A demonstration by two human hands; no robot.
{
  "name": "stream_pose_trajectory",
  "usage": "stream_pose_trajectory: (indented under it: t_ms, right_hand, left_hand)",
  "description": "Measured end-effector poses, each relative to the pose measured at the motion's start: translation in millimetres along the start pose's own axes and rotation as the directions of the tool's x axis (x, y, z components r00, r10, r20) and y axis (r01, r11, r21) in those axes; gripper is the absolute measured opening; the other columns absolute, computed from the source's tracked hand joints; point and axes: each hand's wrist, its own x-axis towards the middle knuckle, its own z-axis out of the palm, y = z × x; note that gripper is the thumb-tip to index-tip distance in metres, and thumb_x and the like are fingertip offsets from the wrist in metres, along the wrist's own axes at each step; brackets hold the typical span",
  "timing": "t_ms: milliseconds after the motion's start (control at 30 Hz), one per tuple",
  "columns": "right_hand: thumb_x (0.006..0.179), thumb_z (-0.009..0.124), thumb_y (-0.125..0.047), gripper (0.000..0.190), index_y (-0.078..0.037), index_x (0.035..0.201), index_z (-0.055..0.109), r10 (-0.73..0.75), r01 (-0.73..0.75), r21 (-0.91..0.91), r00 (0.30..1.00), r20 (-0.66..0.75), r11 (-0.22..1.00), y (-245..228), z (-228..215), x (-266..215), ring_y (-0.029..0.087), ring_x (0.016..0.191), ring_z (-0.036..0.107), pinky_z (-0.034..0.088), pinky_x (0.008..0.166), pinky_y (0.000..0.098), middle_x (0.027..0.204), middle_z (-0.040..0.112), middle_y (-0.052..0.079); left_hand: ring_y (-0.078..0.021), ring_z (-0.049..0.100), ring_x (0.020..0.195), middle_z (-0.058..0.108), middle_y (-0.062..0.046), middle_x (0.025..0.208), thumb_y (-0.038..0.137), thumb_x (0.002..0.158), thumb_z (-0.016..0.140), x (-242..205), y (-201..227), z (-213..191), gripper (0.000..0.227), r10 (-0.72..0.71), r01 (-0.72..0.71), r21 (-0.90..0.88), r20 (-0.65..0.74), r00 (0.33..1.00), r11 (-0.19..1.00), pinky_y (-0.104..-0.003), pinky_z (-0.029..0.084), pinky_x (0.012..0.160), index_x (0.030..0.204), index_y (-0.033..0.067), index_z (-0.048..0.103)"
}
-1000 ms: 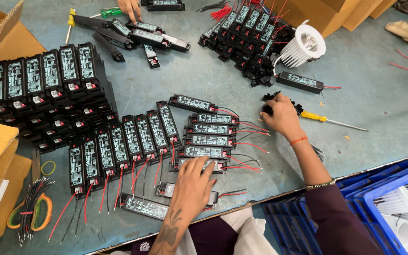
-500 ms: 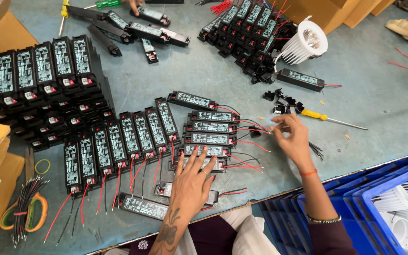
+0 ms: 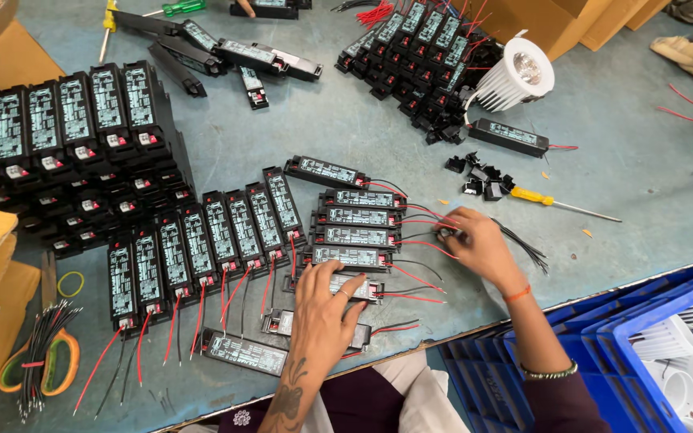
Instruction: The person uses a screwdriver to tighten connections on multiple black electronic modules arranged on a table, then attaches black plastic connectors to the wires. The person works on several units in sequence, moving them aside after each connection.
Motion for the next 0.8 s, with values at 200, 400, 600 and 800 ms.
stream_pose_trajectory:
  t_ms: [200, 400, 600, 800]
  right_hand:
    - [0.086, 0.069, -0.003, 0.025, -0.005, 0.11, 0.072, -0.139, 0.068, -0.241, 0.947, -0.288, 0.968, -4.3, 4.1, -40.7, 0.03, 0.087, 0.068, 0.054, 0.075, 0.0386, 0.106, 0.067, 0.011]
    - [0.082, 0.072, -0.007, 0.04, -0.007, 0.122, 0.07, -0.046, 0.032, -0.08, 0.983, -0.178, 0.996, -13.8, -18.4, -63.2, 0.027, 0.089, 0.072, 0.056, 0.076, 0.0357, 0.116, 0.069, 0.011]
    - [0.081, 0.075, -0.013, 0.042, -0.009, 0.123, 0.071, -0.162, 0.148, -0.127, 0.981, -0.106, 0.981, -16.1, -27.2, -52.3, 0.027, 0.089, 0.07, 0.057, 0.077, 0.0351, 0.12, 0.07, 0.009]
    - [0.08, 0.08, -0.01, 0.043, -0.008, 0.122, 0.072, 0.087, -0.084, 0.019, 0.976, -0.2, 0.996, -57.7, -36.8, -49.7, 0.02, 0.082, 0.073, 0.058, 0.072, 0.0325, 0.115, 0.071, 0.01]
  left_hand:
    - [-0.0373, 0.05, 0.12, 0.058, -0.016, 0.121, 0.019, 0.078, 0.078, 2.5, 2.2, -3.1, 0.043, -0.017, 0.016, 0.026, 0.039, 0.999, 1.0, -0.055, 0.033, 0.111, 0.12, 0.0107, 0.071]
    - [-0.0349, 0.052, 0.12, 0.06, -0.013, 0.121, 0.019, 0.08, 0.077, 1.6, -0.8, -1.8, 0.041, 0.012, -0.013, 0.017, 0.037, 0.999, 1.0, -0.055, 0.031, 0.112, 0.12, 0.0108, 0.07]
    - [-0.0342, 0.051, 0.118, 0.062, -0.011, 0.118, 0.02, 0.078, 0.078, 3.3, -2.9, -0.3, 0.041, 0.013, -0.014, 0.022, 0.034, 0.999, 1.0, -0.054, 0.033, 0.108, 0.118, 0.0128, 0.07]
    - [-0.0311, 0.053, 0.113, 0.063, -0.007, 0.112, 0.023, 0.077, 0.081, 4.9, -3.6, 0.6, 0.04, -0.015, 0.015, 0.029, 0.024, 1.0, 0.999, -0.052, 0.033, 0.105, 0.115, 0.0149, 0.072]
